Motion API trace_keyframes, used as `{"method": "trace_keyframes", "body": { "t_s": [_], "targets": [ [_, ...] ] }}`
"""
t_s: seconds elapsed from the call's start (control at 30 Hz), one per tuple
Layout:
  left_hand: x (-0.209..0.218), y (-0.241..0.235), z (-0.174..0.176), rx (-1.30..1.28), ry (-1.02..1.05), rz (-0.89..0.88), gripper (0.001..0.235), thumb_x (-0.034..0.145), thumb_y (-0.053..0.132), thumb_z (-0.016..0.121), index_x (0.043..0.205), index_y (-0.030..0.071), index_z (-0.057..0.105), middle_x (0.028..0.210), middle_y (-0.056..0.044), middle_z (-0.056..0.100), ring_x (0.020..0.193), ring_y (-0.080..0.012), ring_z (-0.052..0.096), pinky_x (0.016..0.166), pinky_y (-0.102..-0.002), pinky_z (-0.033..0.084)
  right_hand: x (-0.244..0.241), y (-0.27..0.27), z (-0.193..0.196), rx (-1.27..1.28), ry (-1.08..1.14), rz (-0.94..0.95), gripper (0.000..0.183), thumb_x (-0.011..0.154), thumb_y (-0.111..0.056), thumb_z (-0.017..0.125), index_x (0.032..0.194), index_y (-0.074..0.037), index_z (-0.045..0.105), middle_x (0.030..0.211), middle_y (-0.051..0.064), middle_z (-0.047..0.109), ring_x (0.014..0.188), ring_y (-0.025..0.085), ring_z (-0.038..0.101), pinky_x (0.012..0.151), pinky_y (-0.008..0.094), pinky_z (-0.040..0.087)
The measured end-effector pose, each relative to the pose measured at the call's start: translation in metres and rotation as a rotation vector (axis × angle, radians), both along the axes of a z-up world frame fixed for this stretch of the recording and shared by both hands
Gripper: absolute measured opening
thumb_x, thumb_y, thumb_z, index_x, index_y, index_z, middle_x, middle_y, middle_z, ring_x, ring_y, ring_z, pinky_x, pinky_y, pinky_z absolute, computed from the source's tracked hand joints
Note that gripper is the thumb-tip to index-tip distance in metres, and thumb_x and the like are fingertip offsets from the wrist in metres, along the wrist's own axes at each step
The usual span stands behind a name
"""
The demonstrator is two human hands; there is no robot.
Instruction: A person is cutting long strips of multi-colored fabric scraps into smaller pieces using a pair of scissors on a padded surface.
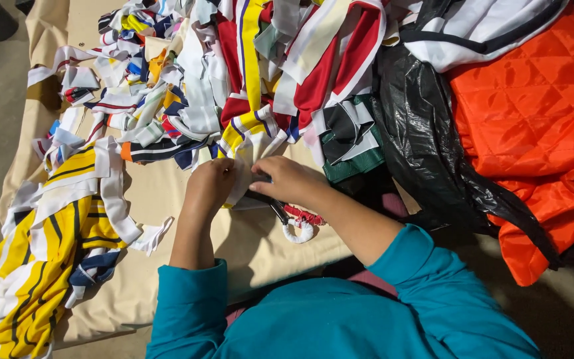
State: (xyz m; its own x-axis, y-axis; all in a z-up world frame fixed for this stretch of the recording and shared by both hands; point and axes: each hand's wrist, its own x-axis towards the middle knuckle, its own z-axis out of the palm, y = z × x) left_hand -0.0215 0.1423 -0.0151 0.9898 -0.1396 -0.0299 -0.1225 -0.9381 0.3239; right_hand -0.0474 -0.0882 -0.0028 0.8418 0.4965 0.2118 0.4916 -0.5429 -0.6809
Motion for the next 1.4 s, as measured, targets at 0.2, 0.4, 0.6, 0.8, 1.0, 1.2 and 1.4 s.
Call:
{"method": "trace_keyframes", "body": {
  "t_s": [0.2, 0.4, 0.6, 0.8, 1.0, 1.2, 1.4],
  "targets": [
    [0.021, -0.022, 0.016, -0.546, -0.218, 0.041, 0.018, 0.092, 0.021, 0.067, 0.105, 0.014, 0.079, 0.082, -0.015, 0.072, 0.084, -0.0419, 0.069, 0.071, -0.049, 0.051, 0.000, 0.010, -0.010, -0.097, 0.099, -0.036, 0.046, 0.076, -0.034, 0.076, 0.112, -0.010, 0.060, 0.111, 0.013, 0.067, 0.115, 0.035, 0.064, 0.095, 0.047, 0.052],
    [0.017, -0.078, 0.081, -1.022, -0.102, 0.056, 0.031, 0.094, 0.008, 0.067, 0.124, 0.011, 0.072, 0.089, -0.009, 0.073, 0.082, -0.0150, 0.065, 0.074, -0.030, 0.054, 0.005, 0.043, -0.009, 0.385, 0.377, -0.260, 0.016, 0.083, -0.021, 0.070, 0.098, -0.018, 0.067, 0.087, -0.003, 0.070, 0.091, 0.023, 0.072, 0.078, 0.033, 0.056],
    [0.016, -0.081, 0.087, -1.116, -0.182, 0.019, 0.035, 0.101, 0.005, 0.061, 0.136, 0.008, 0.064, 0.110, -0.018, 0.073, 0.100, -0.0236, 0.067, 0.085, -0.036, 0.055, -0.003, 0.004, 0.022, 0.901, 0.345, -0.194, 0.028, 0.107, -0.016, 0.059, 0.084, -0.007, 0.073, 0.084, -0.008, 0.068, 0.086, 0.000, 0.050, 0.073, 0.013, 0.044],
    [0.006, -0.054, 0.067, -1.187, -0.139, 0.048, 0.039, 0.105, 0.019, 0.063, 0.141, 0.004, 0.058, 0.130, -0.025, 0.063, 0.119, -0.0375, 0.064, 0.098, -0.044, 0.054, 0.029, 0.014, -0.038, 1.430, 0.766, -0.246, 0.010, 0.095, -0.012, 0.072, 0.086, -0.009, 0.067, 0.089, 0.009, 0.076, 0.082, 0.018, 0.074, 0.076, 0.031, 0.060],
    [-0.036, -0.083, 0.088, -0.969, 0.061, -0.096, 0.053, 0.091, 0.009, 0.076, 0.139, -0.002, 0.058, 0.127, -0.027, 0.066, 0.118, -0.0432, 0.066, 0.100, -0.046, 0.052, 0.016, -0.009, 0.026, 1.561, 0.779, -0.040, 0.013, 0.091, -0.007, 0.073, 0.104, -0.008, 0.072, 0.103, 0.016, 0.078, 0.096, 0.030, 0.078, 0.087, 0.044, 0.064],
    [-0.016, -0.042, 0.062, -0.498, -0.039, -0.163, 0.024, 0.092, 0.012, 0.067, 0.114, 0.005, 0.075, 0.100, -0.021, 0.075, 0.101, -0.0478, 0.068, 0.084, -0.052, 0.054, 0.043, -0.018, -0.016, 1.636, 0.933, -0.146, 0.019, 0.096, -0.028, 0.070, 0.107, -0.012, 0.071, 0.102, 0.011, 0.078, 0.094, 0.030, 0.078, 0.086, 0.046, 0.065],
    [0.007, 0.005, 0.104, -0.552, -0.755, -0.052, 0.041, 0.096, -0.018, 0.059, 0.136, -0.008, 0.059, 0.121, -0.037, 0.061, 0.114, -0.0598, 0.055, 0.099, -0.063, 0.044, 0.031, -0.022, 0.013, 1.452, 0.670, -0.330, 0.023, 0.095, -0.029, 0.076, 0.087, -0.009, 0.070, 0.080, 0.021, 0.075, 0.076, 0.034, 0.079, 0.068, 0.039, 0.066]
  ]
}}
